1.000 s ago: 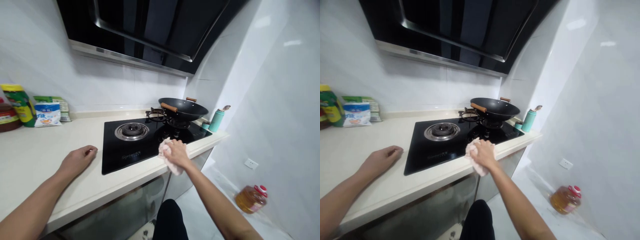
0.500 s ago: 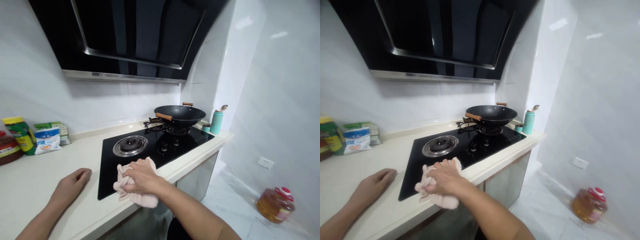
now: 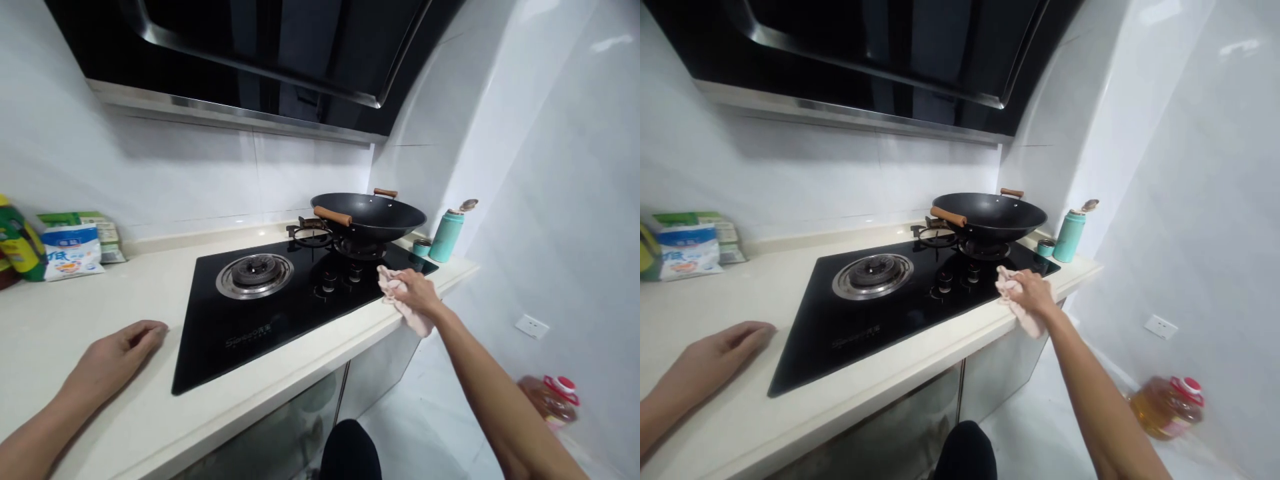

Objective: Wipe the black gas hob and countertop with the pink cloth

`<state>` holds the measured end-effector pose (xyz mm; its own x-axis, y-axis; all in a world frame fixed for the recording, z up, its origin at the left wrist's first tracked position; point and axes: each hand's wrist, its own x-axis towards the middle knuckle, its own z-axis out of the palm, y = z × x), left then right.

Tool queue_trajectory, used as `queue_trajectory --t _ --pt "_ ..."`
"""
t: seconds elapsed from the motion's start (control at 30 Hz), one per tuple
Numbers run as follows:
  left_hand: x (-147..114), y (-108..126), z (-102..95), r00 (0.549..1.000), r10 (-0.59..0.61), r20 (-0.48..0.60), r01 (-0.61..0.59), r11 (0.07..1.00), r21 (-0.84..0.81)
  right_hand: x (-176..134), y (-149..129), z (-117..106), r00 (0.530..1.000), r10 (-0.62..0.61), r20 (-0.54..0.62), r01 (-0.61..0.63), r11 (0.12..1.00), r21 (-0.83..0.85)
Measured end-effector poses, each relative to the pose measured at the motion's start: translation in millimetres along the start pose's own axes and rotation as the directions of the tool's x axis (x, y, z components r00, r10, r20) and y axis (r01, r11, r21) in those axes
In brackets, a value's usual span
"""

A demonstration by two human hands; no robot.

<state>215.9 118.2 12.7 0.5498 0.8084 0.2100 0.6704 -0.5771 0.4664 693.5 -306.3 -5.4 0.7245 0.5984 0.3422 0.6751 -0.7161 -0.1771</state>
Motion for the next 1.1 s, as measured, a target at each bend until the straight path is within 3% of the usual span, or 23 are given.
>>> queue_trajectory --t 0.1,0.2,0.33,0.43,0.57,0.7,0.9,1.1 --pt "1.8 -3.2 1.8 1.0 0.007 0.001 -0.007 1.0 0.013 14.6 47.1 1.2 0.975 0.22 -0.019 -0.221 0.975 -0.025" --pt "2.5 -3.4 2.2 1.0 0.019 0.012 -0.019 0.999 0.031 22.0 71.2 -1.2 0.903 0.424 -0.072 -0.427 0.904 -0.027" --pt "1.1 1.6 1.8 0.997 0.07 0.034 -0.072 0.997 0.032 23.0 67.7 -4.9 0.841 0.53 -0.108 -0.538 0.841 -0.058" --pt "-1.3 7.7 3.0 0.991 0.126 0.055 -0.127 0.992 0.012 14.5 47.8 -6.4 0.872 0.477 -0.112 -0.488 0.866 -0.11" --pt "-7.3 17.8 4.9 0.979 0.178 0.095 -0.18 0.984 0.015 -11.9 5.6 -7.9 0.953 0.285 -0.101 -0.301 0.925 -0.233" --pt "-15.8 25.8 2.9 0.975 0.195 0.105 -0.198 0.98 0.019 -48.9 -56.9 -7.3 0.988 0.104 -0.112 -0.132 0.95 -0.283" --pt "-28.1 31.5 -5.1 0.973 0.205 0.105 -0.207 0.978 0.008 -104.6 -170.4 -3.3 0.987 -0.094 -0.128 0.069 0.98 -0.188" --pt "-31.6 31.2 -7.6 0.972 0.222 0.081 -0.221 0.975 -0.024 -138.7 -266.1 -4.3 0.935 -0.334 -0.121 0.329 0.942 -0.063"
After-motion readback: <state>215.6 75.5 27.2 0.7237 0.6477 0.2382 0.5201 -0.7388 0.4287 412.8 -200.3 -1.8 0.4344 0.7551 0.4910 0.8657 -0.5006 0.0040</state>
